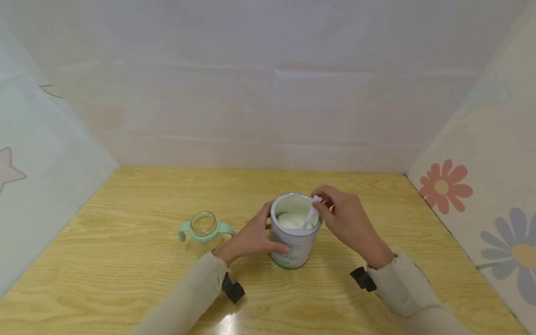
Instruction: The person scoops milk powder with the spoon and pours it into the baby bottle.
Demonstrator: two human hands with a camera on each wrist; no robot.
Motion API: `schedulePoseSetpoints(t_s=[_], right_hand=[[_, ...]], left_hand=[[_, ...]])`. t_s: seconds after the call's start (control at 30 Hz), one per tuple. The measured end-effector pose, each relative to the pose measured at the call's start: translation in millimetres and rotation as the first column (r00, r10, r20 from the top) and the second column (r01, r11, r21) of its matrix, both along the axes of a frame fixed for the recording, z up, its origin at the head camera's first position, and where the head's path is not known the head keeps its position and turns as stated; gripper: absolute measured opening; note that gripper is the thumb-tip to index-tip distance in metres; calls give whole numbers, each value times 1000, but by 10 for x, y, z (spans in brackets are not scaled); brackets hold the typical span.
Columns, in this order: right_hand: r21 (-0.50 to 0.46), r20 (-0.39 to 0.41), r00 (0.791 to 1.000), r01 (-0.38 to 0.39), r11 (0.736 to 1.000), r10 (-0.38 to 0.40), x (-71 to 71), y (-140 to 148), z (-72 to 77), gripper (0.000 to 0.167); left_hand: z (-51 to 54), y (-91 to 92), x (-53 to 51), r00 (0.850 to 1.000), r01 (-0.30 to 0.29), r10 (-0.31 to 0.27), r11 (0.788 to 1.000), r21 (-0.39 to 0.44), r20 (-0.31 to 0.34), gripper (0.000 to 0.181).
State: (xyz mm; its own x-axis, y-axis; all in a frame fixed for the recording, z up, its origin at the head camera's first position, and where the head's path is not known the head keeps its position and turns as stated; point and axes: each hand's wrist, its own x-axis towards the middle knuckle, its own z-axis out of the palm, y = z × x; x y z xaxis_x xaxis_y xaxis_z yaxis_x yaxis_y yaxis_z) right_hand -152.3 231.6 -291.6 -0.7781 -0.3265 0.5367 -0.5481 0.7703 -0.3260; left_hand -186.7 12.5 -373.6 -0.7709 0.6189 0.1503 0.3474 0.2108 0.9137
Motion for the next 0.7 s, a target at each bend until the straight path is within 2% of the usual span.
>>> schedulePoseSetpoints(t_s=[0.17,0.4,0.7], right_hand=[[-23,-21,999,-31,999,30,31,-15,32,18],[4,-64,996,-61,998,61,32,-26,49,21],[44,-32,990,-138,989,140,12,-36,0,21]], left_hand=[[-10,19,5,1000,-8,7,1000,30,23,104],[-26,36,8,1000,-11,10,999,50,23,102],[-33,24,10,999,-29,28,999,34,24,102]])
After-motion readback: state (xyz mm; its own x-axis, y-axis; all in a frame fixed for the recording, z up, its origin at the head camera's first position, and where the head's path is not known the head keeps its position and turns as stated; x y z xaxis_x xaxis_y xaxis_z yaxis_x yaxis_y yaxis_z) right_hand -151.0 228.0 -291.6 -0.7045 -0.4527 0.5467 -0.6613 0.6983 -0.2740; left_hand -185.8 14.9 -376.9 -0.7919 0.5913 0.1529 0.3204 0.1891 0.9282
